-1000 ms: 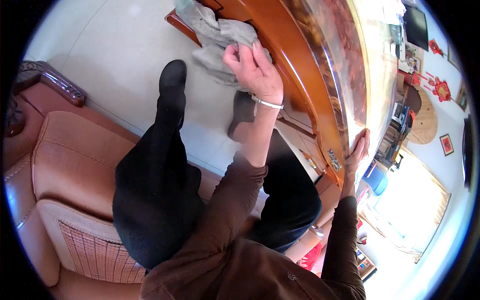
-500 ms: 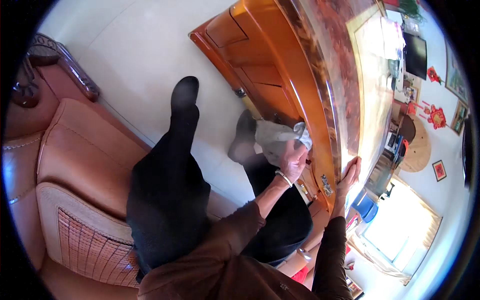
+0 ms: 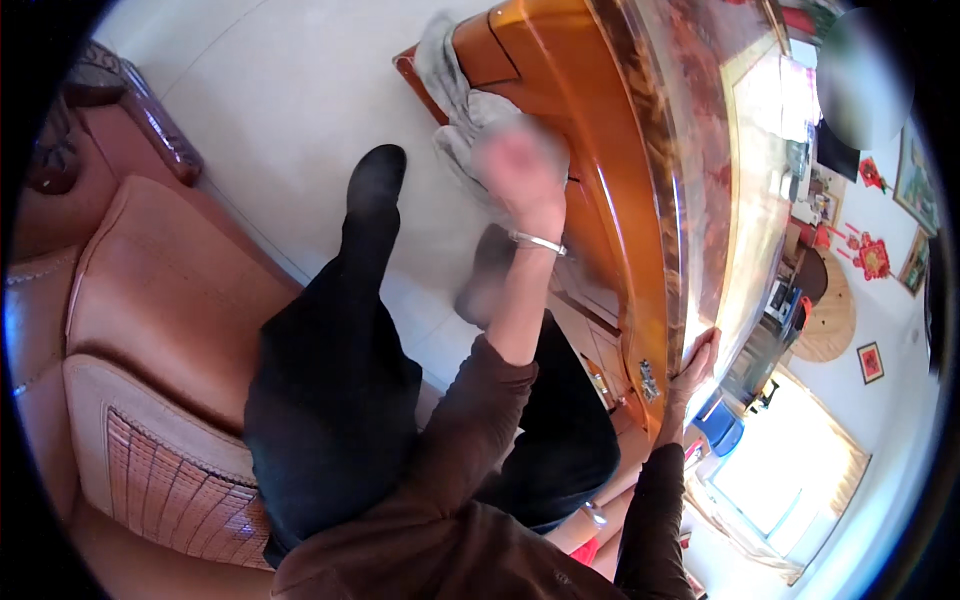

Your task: The person wipes the top and sides of a wooden coffee table and then a wooden cabinet with a cloth.

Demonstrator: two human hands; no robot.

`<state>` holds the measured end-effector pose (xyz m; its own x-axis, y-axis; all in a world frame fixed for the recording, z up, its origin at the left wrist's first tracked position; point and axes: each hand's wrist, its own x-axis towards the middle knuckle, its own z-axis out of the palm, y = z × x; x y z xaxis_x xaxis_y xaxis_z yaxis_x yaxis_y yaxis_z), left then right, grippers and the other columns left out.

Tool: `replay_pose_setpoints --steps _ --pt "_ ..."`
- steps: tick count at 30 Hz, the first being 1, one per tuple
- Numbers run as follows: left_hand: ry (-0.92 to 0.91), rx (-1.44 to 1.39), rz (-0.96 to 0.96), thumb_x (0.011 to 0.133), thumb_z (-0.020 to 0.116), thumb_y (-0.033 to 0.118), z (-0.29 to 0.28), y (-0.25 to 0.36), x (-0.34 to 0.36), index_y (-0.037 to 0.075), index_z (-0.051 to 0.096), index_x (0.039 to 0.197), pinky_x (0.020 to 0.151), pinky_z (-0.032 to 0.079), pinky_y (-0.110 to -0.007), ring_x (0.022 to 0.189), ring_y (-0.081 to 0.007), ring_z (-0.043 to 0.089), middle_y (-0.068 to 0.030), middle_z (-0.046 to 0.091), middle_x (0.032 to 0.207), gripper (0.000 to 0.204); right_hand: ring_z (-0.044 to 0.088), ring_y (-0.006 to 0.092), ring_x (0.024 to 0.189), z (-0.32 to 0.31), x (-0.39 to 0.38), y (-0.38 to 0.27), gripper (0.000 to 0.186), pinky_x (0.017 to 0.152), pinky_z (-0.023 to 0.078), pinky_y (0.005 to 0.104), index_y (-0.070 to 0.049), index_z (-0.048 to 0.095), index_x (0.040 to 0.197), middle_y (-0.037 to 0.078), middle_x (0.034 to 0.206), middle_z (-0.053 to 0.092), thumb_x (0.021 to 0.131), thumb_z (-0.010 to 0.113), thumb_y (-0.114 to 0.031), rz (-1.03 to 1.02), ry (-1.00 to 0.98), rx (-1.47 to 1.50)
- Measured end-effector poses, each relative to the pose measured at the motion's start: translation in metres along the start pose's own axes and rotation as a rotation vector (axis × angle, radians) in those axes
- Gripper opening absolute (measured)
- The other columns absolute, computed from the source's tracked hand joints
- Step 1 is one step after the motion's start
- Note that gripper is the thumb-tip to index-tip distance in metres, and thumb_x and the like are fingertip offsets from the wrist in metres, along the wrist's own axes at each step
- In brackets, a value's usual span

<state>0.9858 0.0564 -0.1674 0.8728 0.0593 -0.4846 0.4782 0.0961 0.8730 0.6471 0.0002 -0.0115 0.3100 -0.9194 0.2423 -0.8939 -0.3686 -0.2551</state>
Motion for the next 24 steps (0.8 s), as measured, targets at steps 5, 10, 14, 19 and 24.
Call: replay_pose_setpoints --steps 5,10,14,19,24 --pt "-0.281 -0.272 -0.055 0.085 0.056 0.014 -0.011 0.022 -0.012 -0.002 0.048 0.07 0.067 0.039 -0.031 0.072 -0.0216 0.045 -0.0098 0.045 0.08 0.024 0.049 0.0201 0.097 -0.002 0.005 -0.003 0.039 0.088 0.037 0.0307 0.002 0.047 0.121 0.011 0.108 0.052 0.093 0.035 -0.022 0.002 -0.047 -0.021" --pt "-0.27 -0.143 0.311 0.083 0.057 0.011 -0.012 0.022 -0.018 -0.001 0.055 0.076 0.065 0.042 -0.031 0.07 -0.0246 0.05 -0.0106 0.048 0.082 0.013 0.048 0.018 0.093 -0.002 0.002 0.001 0.036 0.085 0.037 0.0288 0.003 0.047 0.118 0.009 0.101 0.052 0.093 0.035 -0.02 -0.084 0.014 -0.022" --pt "-0.218 -0.091 0.395 0.082 0.056 0.011 -0.013 -0.019 0.001 0.001 0.056 0.079 0.063 0.043 -0.034 0.072 -0.0276 0.053 -0.0128 0.052 0.085 0.011 0.049 0.0163 0.086 -0.003 0.003 0.001 0.037 0.081 0.038 0.0267 0.003 0.047 0.119 0.008 0.095 0.053 0.093 0.034 -0.02 -0.138 -0.017 -0.087" --pt "-0.185 0.02 0.319 0.085 0.053 0.017 -0.017 -0.079 0.034 0.001 0.056 0.078 0.065 0.042 -0.037 0.074 -0.0303 0.051 -0.0135 0.051 0.084 0.017 0.05 0.016 0.082 -0.002 0.001 -0.016 0.039 0.078 0.04 0.0261 0.002 0.047 0.122 0.008 0.094 0.055 0.094 0.033 -0.022 -0.133 -0.03 -0.115" --pt "-0.238 0.494 0.375 0.088 0.047 0.033 -0.034 -0.118 0.075 0.005 0.061 0.083 0.069 0.041 -0.046 0.085 -0.0343 0.05 -0.014 0.053 0.088 0.031 0.054 0.019 0.094 -0.002 0.0 -0.009 0.041 0.085 0.041 0.029 0.001 0.045 0.125 0.013 0.108 0.057 0.094 0.034 -0.023 -0.144 0.001 -0.145"
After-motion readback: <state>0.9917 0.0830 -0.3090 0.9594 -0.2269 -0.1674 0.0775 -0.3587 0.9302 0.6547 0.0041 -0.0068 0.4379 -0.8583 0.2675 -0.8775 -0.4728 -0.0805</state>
